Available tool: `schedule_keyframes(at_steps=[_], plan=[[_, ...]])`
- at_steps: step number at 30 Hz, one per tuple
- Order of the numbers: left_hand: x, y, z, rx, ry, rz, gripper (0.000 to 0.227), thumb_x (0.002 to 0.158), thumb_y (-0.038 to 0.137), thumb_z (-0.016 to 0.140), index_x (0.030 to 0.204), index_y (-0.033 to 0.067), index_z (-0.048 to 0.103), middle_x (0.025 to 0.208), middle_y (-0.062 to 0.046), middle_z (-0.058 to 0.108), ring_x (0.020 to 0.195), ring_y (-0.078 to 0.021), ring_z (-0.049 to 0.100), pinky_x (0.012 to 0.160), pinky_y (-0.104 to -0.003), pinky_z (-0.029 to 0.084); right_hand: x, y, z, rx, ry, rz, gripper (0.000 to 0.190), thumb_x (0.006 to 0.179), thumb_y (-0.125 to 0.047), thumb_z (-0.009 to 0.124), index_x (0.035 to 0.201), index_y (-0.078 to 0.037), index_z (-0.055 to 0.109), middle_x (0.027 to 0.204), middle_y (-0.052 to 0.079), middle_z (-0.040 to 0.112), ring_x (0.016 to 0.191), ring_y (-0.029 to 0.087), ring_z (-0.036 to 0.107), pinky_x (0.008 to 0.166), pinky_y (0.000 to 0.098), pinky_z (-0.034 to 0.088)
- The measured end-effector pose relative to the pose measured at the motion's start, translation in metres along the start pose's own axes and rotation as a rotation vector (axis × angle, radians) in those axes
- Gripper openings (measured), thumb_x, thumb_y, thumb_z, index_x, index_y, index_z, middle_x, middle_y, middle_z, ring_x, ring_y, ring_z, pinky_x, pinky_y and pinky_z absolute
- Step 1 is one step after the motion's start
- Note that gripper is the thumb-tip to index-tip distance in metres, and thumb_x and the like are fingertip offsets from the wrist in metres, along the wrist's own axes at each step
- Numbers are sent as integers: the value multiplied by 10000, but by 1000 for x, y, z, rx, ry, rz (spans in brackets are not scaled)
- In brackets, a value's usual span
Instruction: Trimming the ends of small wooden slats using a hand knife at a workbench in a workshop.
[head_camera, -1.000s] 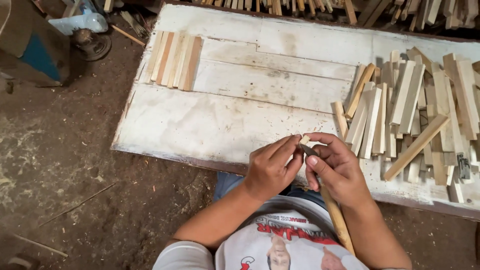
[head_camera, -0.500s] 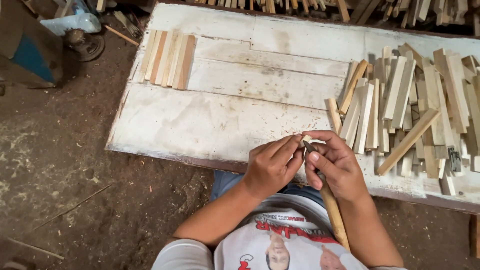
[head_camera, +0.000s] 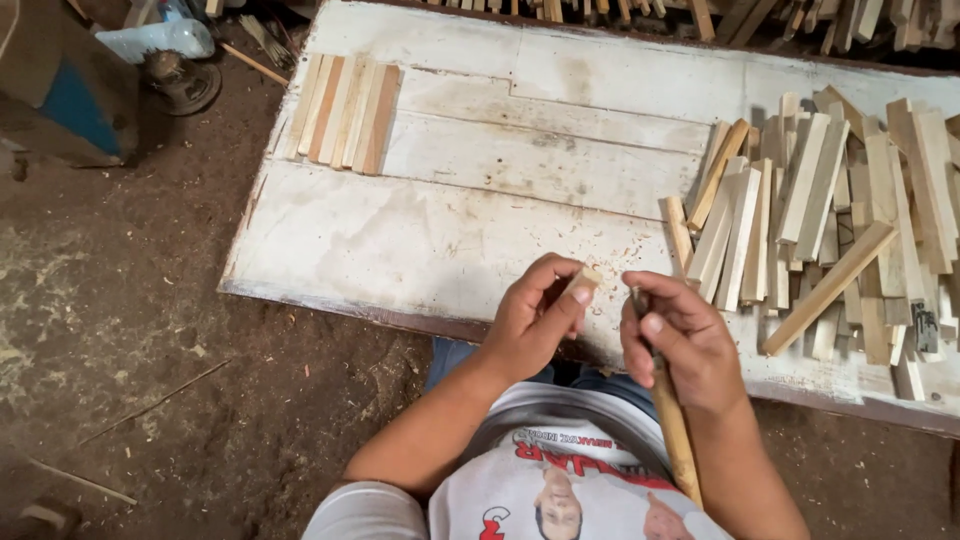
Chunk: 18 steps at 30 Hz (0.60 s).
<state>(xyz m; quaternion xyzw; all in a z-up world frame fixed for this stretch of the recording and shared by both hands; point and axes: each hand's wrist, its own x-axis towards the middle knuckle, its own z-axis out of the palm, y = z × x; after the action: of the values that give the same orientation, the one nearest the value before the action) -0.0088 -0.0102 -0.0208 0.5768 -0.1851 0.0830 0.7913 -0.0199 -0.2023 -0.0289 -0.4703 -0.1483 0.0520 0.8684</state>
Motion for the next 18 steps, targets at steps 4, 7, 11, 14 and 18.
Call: schedule_keyframes(at_steps=[4,7,11,14,18], plan=[[-7,-10,-1,-75,34,-120,188,994,109,696,1097,-37,637,770,-125,687,638,-141,678,542,-272,597,8,-4,25,55,-68,37,495,942,18,566,1424,96,480,710,150,497,416,121,481,302,247,484],[-6,-16,-4,-44,37,-135,151,987,119,699,983,-27,660,637,-109,649,561,-128,647,504,-253,571,8,7,25,91,-58,70,475,938,24,582,1392,109,474,717,171,508,405,124,474,282,254,472],[-7,-23,-6,-35,48,-135,158,976,129,715,902,10,644,554,-85,605,503,-87,590,463,-225,498,7,12,25,70,-25,99,399,942,67,546,1337,103,514,721,174,521,382,131,483,266,263,462],[-7,-23,-4,-66,60,-131,164,978,120,704,877,17,627,517,-73,575,480,-68,554,464,-208,473,7,12,20,52,-25,109,367,941,89,531,1307,104,553,713,175,524,372,141,490,264,276,464],[-4,-22,-1,-89,81,-89,163,982,111,696,865,33,613,503,-66,567,467,-54,532,461,-184,447,11,11,15,11,-35,96,348,960,85,511,1299,110,587,712,164,540,388,130,493,275,266,462]])
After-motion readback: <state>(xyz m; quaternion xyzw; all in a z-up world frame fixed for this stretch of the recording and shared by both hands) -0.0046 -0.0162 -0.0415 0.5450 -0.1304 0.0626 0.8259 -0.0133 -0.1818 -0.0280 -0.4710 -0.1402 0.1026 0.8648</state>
